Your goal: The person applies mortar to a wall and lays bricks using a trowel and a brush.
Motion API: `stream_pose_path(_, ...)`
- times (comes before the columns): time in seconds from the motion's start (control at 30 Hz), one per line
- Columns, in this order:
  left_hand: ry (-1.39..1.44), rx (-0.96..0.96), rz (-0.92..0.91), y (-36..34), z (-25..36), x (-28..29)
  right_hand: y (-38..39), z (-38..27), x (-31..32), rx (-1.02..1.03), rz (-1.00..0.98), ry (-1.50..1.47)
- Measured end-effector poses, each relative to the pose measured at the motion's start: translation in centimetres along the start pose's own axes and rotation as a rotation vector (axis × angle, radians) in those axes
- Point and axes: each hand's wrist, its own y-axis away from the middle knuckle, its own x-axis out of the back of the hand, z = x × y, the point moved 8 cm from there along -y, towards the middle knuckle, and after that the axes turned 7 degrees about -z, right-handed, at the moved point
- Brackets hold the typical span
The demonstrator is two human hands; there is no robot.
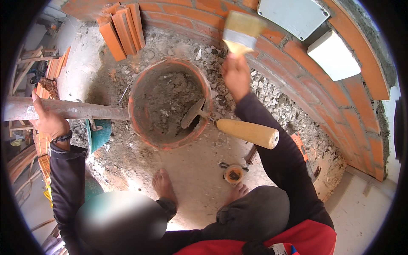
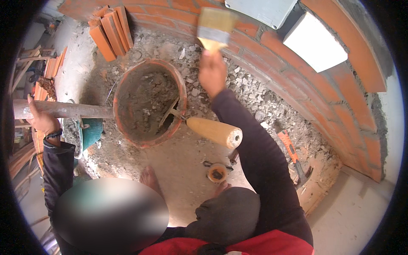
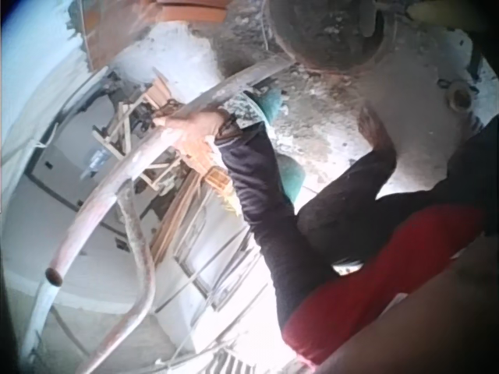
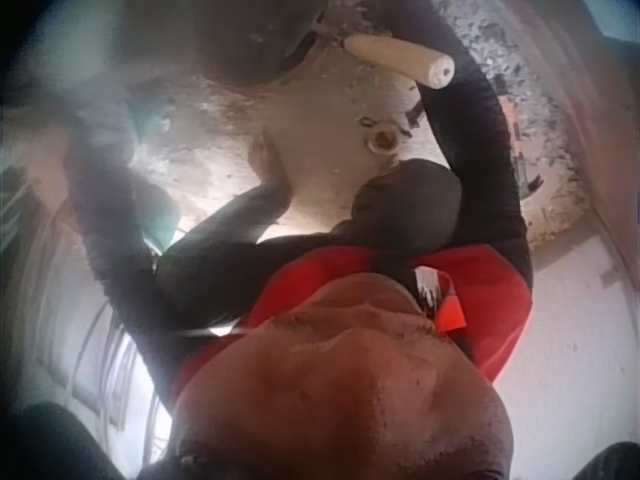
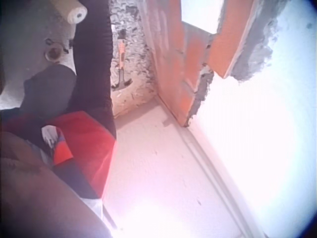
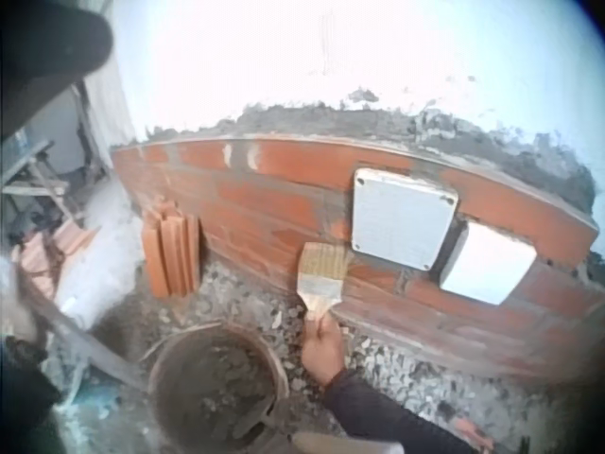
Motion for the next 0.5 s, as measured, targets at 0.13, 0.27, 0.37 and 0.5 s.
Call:
stream_pose_path(0.13, -0.025, 0.059, -0.003, 0.3, -1.4, -0.4, -4.2, -3.0, -4.9, 0.087, -0.057, 0.32)
stream_pose_path(0.27, -0.011, 0.092, -0.047, 0.7, -2.1, -0.4, -2.5, -2.3, -3.4, 0.017, 0.029, 0.308)
stream_pose_path(0.37, 0.295, 0.195, 0.019, 0.1, -1.5, -0.4, 0.8, 1.1, -0.5, -0.102, 0.179, -0.253)
stream_pose_path(0.5, 0.323, 0.204, -0.019, 0.6, -4.1, -1.6, -2.8, -2.6, -3.2, 0.22, 0.095, 0.35)
